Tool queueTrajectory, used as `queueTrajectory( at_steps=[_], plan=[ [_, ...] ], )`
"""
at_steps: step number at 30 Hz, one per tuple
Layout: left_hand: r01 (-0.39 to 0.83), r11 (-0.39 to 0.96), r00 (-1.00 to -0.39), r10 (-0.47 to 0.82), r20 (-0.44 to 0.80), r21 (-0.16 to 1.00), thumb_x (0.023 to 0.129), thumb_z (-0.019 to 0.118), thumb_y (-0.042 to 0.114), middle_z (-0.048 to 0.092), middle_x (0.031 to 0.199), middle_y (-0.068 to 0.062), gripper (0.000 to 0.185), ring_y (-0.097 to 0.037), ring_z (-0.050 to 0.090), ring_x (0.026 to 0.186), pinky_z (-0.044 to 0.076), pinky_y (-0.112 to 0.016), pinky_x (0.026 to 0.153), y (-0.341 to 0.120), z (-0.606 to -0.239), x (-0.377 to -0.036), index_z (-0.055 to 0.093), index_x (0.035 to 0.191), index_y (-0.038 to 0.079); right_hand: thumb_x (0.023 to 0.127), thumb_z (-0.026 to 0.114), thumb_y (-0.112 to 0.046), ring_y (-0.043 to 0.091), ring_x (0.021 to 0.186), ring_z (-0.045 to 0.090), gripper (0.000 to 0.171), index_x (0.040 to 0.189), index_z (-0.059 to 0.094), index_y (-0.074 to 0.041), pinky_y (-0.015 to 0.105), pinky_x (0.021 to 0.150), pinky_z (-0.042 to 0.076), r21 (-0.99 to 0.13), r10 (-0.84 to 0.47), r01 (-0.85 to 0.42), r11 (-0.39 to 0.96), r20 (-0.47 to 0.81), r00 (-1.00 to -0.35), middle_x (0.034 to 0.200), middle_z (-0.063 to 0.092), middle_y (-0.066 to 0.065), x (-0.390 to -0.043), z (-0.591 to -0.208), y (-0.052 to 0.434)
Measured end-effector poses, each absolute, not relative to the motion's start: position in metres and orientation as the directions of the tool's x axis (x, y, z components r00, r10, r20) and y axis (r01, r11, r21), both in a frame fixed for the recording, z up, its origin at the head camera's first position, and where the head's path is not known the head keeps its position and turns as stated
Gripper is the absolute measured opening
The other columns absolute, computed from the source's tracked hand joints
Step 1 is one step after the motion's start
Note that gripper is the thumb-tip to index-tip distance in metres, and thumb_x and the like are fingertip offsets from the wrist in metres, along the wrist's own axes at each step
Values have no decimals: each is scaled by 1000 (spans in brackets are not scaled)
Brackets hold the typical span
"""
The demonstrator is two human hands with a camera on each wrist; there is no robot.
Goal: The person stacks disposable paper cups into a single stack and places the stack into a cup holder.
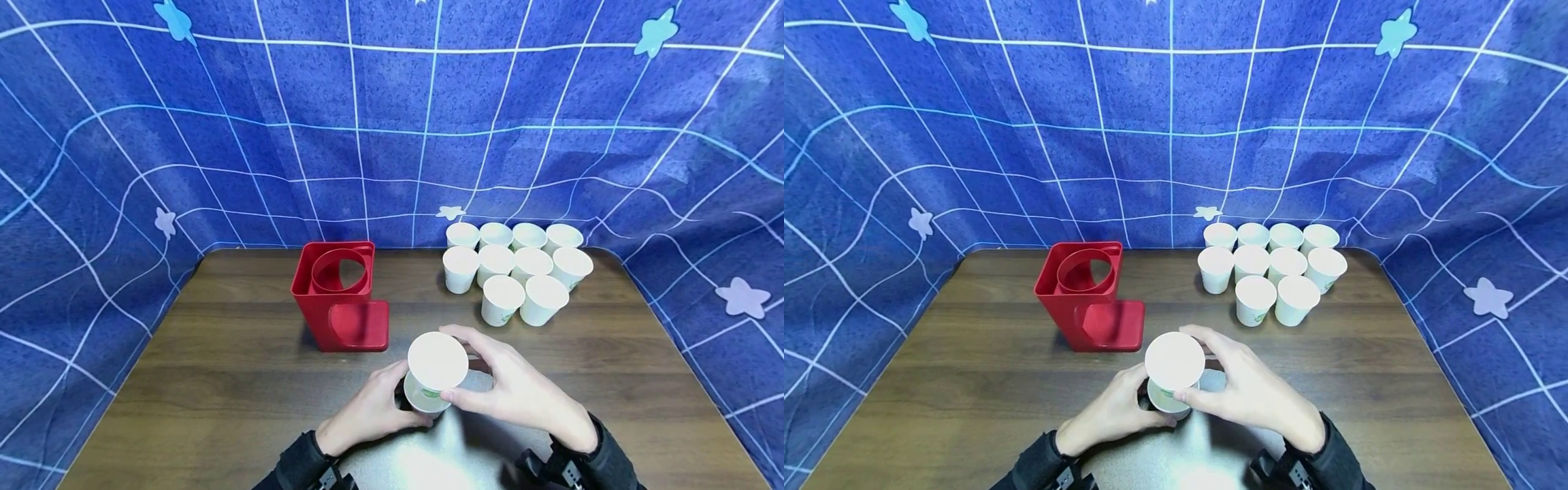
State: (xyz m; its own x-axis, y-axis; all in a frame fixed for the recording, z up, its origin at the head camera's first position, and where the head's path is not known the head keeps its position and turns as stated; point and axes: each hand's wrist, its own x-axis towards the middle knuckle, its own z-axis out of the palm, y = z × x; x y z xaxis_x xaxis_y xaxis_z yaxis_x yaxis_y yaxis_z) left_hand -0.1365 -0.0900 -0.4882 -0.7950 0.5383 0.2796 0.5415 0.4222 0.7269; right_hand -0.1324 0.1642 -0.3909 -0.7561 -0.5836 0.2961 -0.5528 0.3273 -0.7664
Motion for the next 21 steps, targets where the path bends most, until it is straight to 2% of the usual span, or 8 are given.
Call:
queueTrajectory(
  at_steps=[4, 10, 17, 21],
  plan=[
    [536, 420, -798, 536, 276, 732, 69, 97, 27, 68, 124, 4, 82, -10, 64, 114, 55, -33, 101, -90, -488, -136, 57, 139, 16, 90, 81, -27, 10, 117, 66, 63, 144, 51, -19, 31, 99, 57, -758, -621, -566, 324, 281, -731, 136, 62, -8, -133, -393, 163],
    [528, 434, -806, 526, 271, 730, 68, 98, 26, 69, 122, 4, 83, -10, 64, 113, 55, -33, 101, -90, -488, -135, 58, 139, 15, 89, 82, -31, 9, 114, 67, 62, 143, 52, -21, 31, 98, 57, -753, -639, -552, 358, 234, -733, 133, 63, -13, -136, -396, 163],
    [532, 428, -804, 527, 277, 731, 68, 98, 29, 69, 121, 4, 82, -10, 64, 112, 55, -33, 100, -90, -488, -135, 58, 139, 17, 91, 79, -40, 11, 112, 67, 62, 143, 52, -20, 36, 97, 58, -721, -646, -559, 409, 204, -735, 132, 66, -7, -140, -402, 164],
    [533, 426, -803, 528, 277, 731, 68, 98, 30, 70, 120, 4, 82, -10, 65, 111, 56, -32, 98, -90, -488, -135, 59, 138, 16, 90, 80, -40, 11, 117, 65, 62, 142, 53, -19, 35, 99, 57, -727, -656, -555, 405, 192, -730, 133, 64, -6, -141, -405, 163]
  ],
)
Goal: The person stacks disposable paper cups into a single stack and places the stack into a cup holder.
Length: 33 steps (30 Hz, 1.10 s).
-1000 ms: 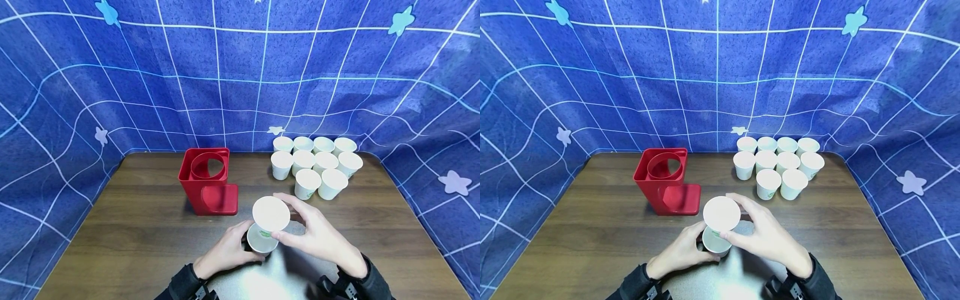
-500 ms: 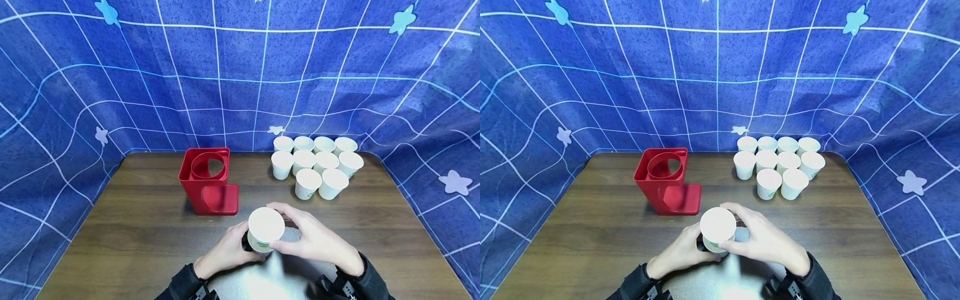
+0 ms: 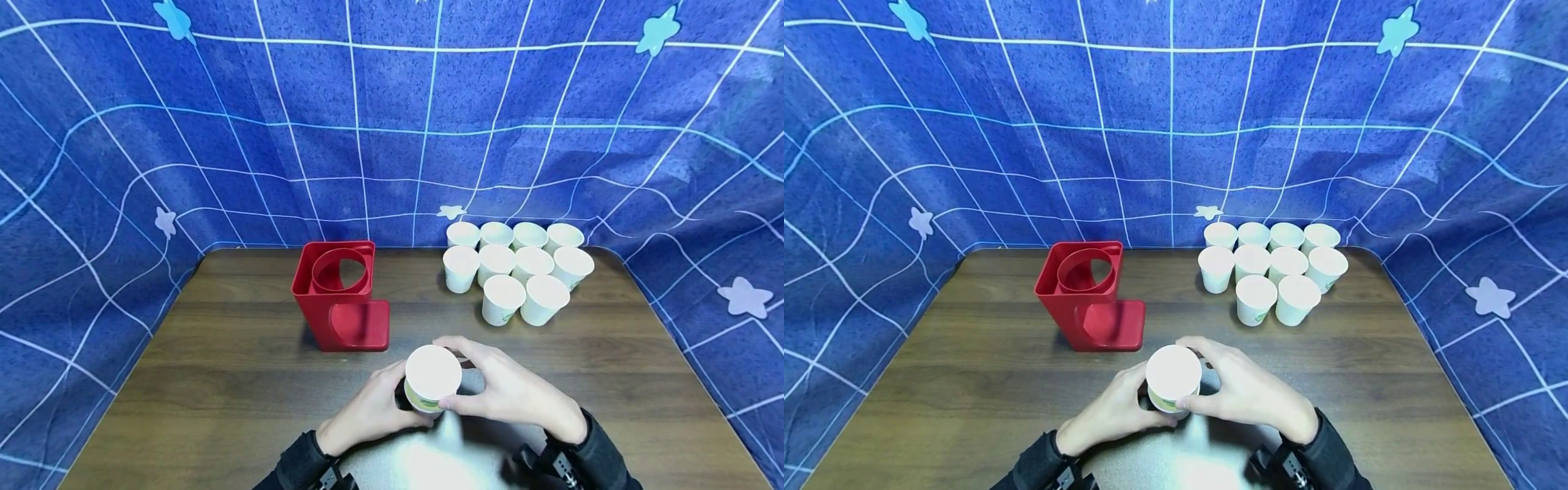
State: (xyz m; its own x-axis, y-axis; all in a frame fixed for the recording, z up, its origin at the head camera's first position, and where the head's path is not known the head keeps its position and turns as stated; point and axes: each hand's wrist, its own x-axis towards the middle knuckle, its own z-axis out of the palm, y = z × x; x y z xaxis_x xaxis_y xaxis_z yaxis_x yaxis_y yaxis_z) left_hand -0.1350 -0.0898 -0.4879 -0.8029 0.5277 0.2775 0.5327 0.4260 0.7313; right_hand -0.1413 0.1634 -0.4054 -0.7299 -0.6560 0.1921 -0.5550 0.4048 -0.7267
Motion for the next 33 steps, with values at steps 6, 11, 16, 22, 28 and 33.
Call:
queueTrajectory(
  at_steps=[6, 11, 16, 22, 28, 33],
  plan=[
    [517, 406, -803, 535, 263, 754, 69, 97, 30, 69, 123, 4, 83, -11, 64, 115, 55, -33, 101, -90, -487, -135, 58, 140, 17, 86, 84, -36, 10, 121, 61, 65, 141, 54, -17, 41, 100, 57, -724, -647, -533, 437, 159, -746, 134, 63, -5, -142, -408, 162],
    [505, 400, -806, 536, 252, 765, 68, 98, 28, 68, 127, 4, 84, -11, 63, 118, 54, -34, 103, -90, -486, -136, 58, 141, 17, 85, 86, -34, 10, 120, 60, 66, 140, 55, -16, 42, 99, 57, -695, -651, -545, 469, 146, -745, 133, 63, -5, -142, -411, 162],
    [476, 393, -813, 539, 222, 786, 70, 97, 27, 67, 131, 5, 84, -11, 62, 121, 53, -34, 106, -90, -486, -136, 57, 142, 17, 84, 86, -31, 10, 119, 61, 64, 138, 56, -15, 42, 98, 57, -668, -663, -569, 479, 149, -734, 132, 63, -4, -143, -414, 161],
    [451, 390, -819, 538, 199, 803, 72, 96, 29, 66, 132, 6, 81, -11, 62, 122, 52, -34, 106, -89, -485, -136, 57, 142, 18, 84, 87, -32, 11, 119, 61, 63, 137, 57, -15, 42, 100, 56, -659, -672, -574, 486, 139, -727, 131, 63, -5, -143, -416, 161],
    [447, 382, -817, 542, 196, 809, 72, 96, 29, 66, 133, 6, 80, -12, 62, 123, 52, -35, 107, -90, -485, -136, 57, 142, 19, 84, 86, -32, 11, 120, 60, 63, 137, 57, -16, 42, 102, 55, -666, -673, -549, 506, 93, -734, 130, 63, -6, -144, -417, 161],
    [443, 376, -817, 543, 194, 814, 72, 96, 28, 65, 133, 7, 80, -12, 62, 123, 52, -35, 107, -90, -484, -136, 57, 142, 21, 83, 87, -30, 10, 120, 60, 62, 136, 57, -16, 42, 102, 54, -660, -677, -556, 506, 96, -730, 129, 63, -7, -144, -418, 161]
  ],
)
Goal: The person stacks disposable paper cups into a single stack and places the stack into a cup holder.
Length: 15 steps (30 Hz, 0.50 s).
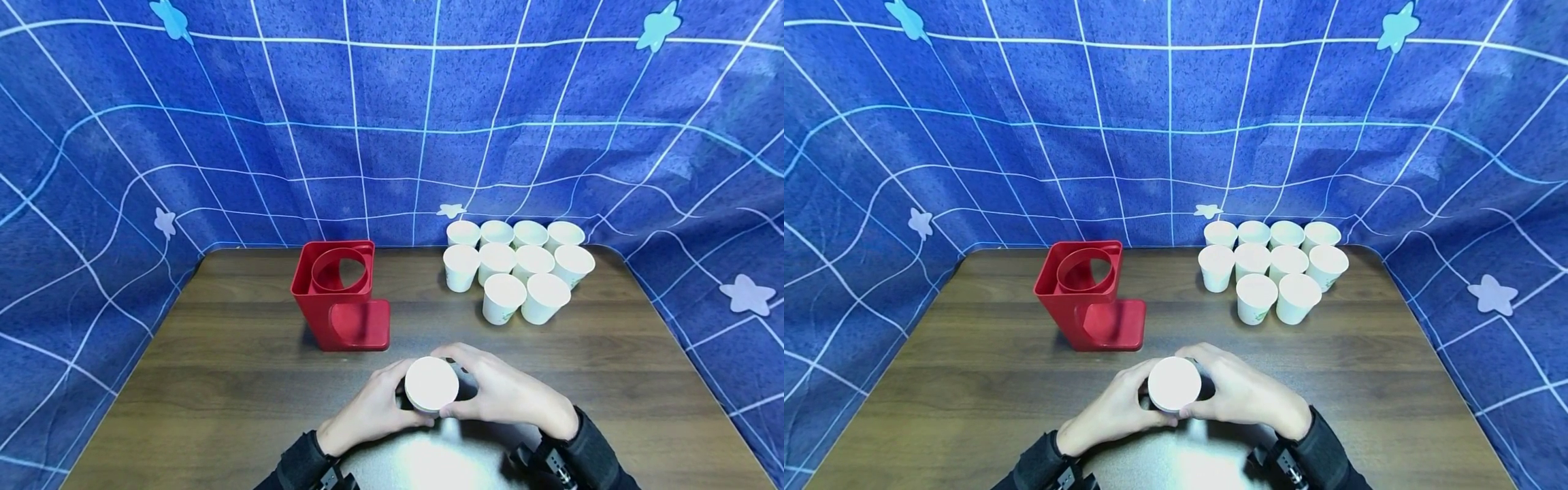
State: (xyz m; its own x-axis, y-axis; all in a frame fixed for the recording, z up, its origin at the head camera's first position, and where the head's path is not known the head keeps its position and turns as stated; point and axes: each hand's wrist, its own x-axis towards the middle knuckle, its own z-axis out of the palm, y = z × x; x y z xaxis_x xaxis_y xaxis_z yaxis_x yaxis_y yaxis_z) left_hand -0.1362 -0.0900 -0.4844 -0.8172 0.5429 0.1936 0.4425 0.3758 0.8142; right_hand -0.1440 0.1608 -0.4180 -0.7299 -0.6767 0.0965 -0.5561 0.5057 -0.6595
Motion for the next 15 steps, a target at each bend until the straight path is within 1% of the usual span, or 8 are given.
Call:
queueTrajectory(
  at_steps=[5, 15],
  plan=[
    [430, 369, -819, 544, 184, 824, 73, 95, 29, 65, 134, 7, 79, -11, 61, 123, 52, -35, 107, -90, -484, -137, 57, 142, 21, 82, 87, -28, 9, 120, 59, 62, 135, 58, -16, 40, 102, 54, -650, -680, -565, 509, 99, -726, 128, 63, -8, -144, -419, 160],
    [432, 371, -819, 543, 185, 822, 73, 96, 28, 65, 133, 6, 78, -11, 61, 123, 52, -34, 107, -90, -484, -137, 58, 141, 20, 83, 87, -31, 9, 118, 60, 63, 137, 57, -17, 38, 102, 54, -665, -681, -547, 509, 78, -728, 129, 63, -8, -146, -423, 160]
  ],
)
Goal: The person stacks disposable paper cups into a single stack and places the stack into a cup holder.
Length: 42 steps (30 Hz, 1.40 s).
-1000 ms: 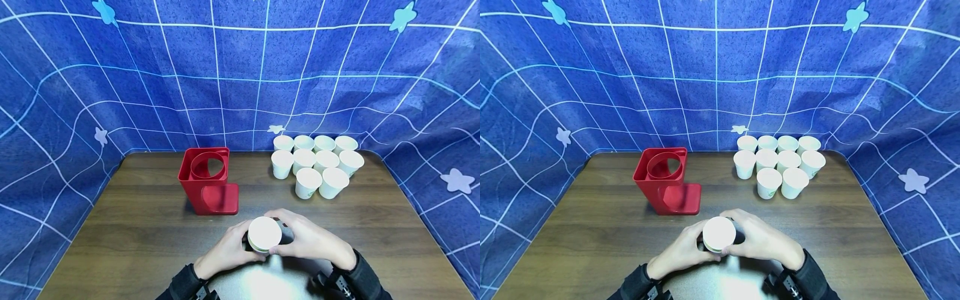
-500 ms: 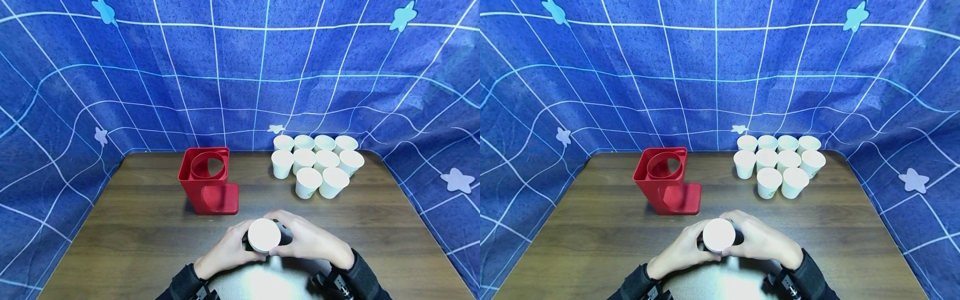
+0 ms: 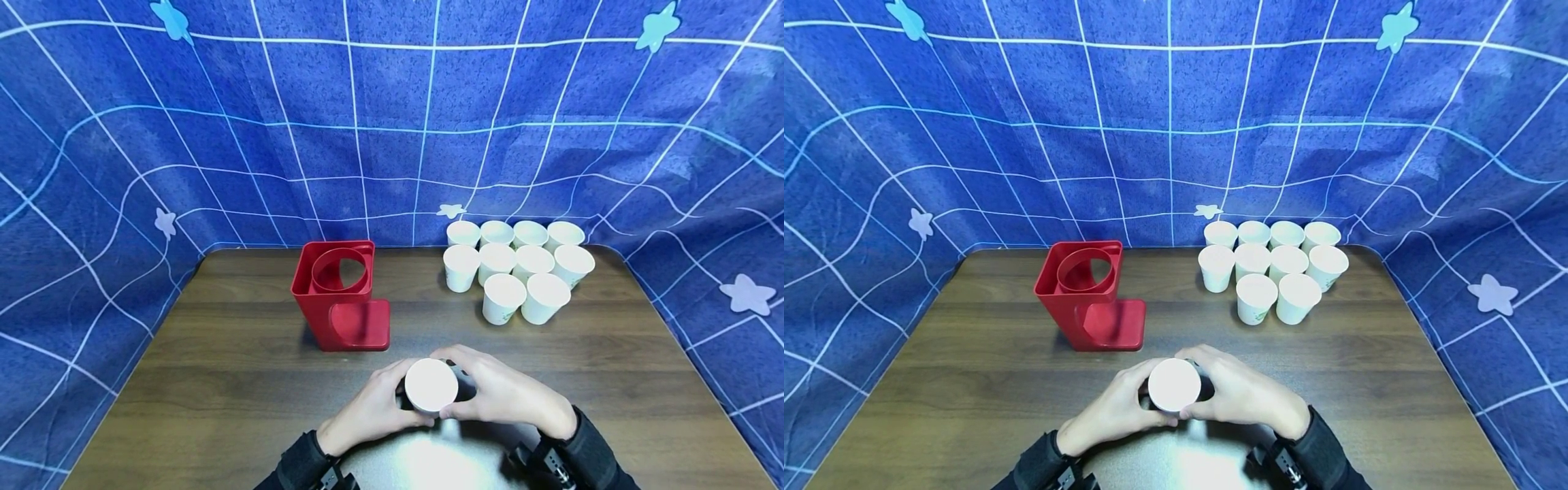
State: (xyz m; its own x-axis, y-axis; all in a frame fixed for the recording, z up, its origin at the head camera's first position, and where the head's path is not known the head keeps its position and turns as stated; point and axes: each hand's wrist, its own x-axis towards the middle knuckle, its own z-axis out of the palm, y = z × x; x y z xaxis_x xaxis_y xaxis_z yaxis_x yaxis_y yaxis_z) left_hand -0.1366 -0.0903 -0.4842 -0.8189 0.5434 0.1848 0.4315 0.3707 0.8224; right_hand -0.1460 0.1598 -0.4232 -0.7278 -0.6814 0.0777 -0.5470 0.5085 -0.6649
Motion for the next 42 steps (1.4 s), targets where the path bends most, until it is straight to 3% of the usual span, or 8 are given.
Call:
queueTrajectory(
  at_steps=[11, 17, 21, 25, 34, 42],
  plan=[
    [460, 362, -808, 550, 213, 811, 71, 96, 27, 66, 133, 6, 80, -11, 62, 122, 53, -34, 106, -90, -487, -136, 58, 141, 20, 83, 86, -27, 11, 121, 61, 64, 138, 57, -12, 39, 104, 53, -636, -702, -593, 494, 111, -703, 130, 64, -4, -143, -426, 159],
    [484, 356, -797, 556, 236, 799, 72, 96, 26, 66, 132, 5, 78, -11, 63, 121, 53, -32, 105, -89, -488, -137, 58, 140, 19, 87, 82, -41, 17, 126, 59, 70, 142, 56, -7, 44, 105, 54, -569, -698, -640, 516, 154, -700, 136, 62, 1, -142, -420, 160],
    [506, 356, -793, 551, 262, 786, 71, 97, 25, 67, 131, 5, 80, -11, 63, 120, 54, -33, 104, -89, -489, -138, 58, 140, 19, 89, 76, -53, 19, 135, 55, 74, 147, 54, -11, 47, 108, 52, -516, -667, -641, 568, 168, -726, 146, 56, 3, -142, -412, 163],
    [514, 354, -791, 549, 271, 782, 69, 98, 23, 67, 131, 4, 83, -12, 63, 120, 54, -32, 104, -90, -490, -138, 57, 142, 19, 89, 76, -52, 19, 142, 49, 74, 150, 53, -18, 46, 110, 50, -485, -633, -633, 604, 191, -750, 155, 49, 2, -141, -405, 167],
    [473, 376, -813, 535, 230, 796, 69, 98, 25, 67, 130, 6, 81, -11, 63, 120, 53, -34, 105, -88, -488, -138, 59, 139, 21, 83, 84, -44, 28, 143, 47, 81, 152, 50, -18, 51, 110, 48, -387, -535, -653, 651, 377, -756, 160, 43, 10, -146, -390, 191],
    [468, 386, -818, 530, 224, 795, 68, 98, 24, 67, 131, 6, 81, -11, 63, 121, 53, -34, 106, -87, -488, -139, 60, 139, 20, 82, 81, -47, 38, 143, 43, 87, 153, 48, -9, 47, 123, 32, -272, -451, -656, 704, 543, -709, 155, 47, 16, -161, -388, 212]
  ],
)
